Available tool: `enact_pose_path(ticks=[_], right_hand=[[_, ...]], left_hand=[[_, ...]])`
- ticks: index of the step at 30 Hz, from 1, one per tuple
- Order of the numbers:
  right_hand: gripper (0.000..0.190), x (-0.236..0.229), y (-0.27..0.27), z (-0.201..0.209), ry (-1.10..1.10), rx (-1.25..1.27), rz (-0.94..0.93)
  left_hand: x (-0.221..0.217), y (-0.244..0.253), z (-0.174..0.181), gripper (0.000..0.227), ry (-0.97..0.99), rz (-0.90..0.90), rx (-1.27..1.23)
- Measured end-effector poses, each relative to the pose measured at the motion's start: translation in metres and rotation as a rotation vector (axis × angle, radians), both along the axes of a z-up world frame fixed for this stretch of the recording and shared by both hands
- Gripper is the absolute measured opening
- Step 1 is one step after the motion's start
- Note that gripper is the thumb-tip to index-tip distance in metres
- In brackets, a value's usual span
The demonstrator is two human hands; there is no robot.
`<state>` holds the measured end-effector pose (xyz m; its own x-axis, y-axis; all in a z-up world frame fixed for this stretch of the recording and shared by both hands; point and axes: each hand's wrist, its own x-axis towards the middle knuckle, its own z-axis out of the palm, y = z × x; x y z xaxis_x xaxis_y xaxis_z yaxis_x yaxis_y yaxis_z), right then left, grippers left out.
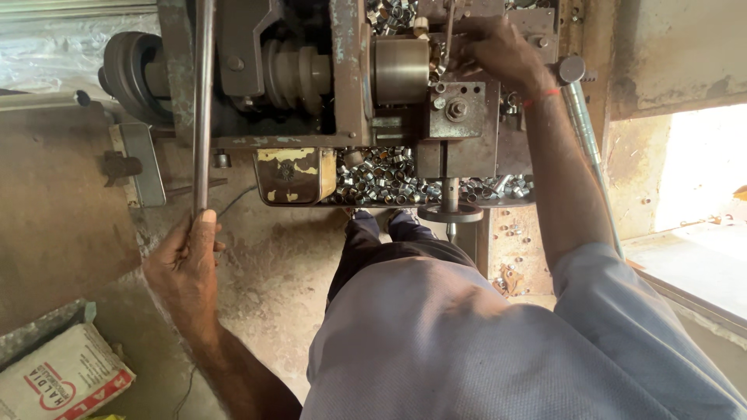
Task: The person operates a metalworking machine by turning a handwheel with their right hand while holding a long metal rod with their left hand. Metal shavings accumulate on the machine bed as the process continues.
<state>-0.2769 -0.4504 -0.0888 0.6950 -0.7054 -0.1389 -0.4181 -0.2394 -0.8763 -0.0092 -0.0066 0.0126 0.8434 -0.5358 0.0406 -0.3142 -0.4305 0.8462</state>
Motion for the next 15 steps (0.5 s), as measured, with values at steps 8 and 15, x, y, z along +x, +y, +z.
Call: enact_pose_path(ticks=[8,15], right_hand=[[0.017,-0.003,-0.008,-0.034,0.135,-0.218,0.014],[0.032,0.026,0.009,-0.012,0.086,-0.046,-0.137]], left_hand=[[0.004,0.002,-0.006,0.033,-0.005,-0.013,0.001],[0.003,0.001,-0.006,0.033,0.011,-0.005,-0.020]])
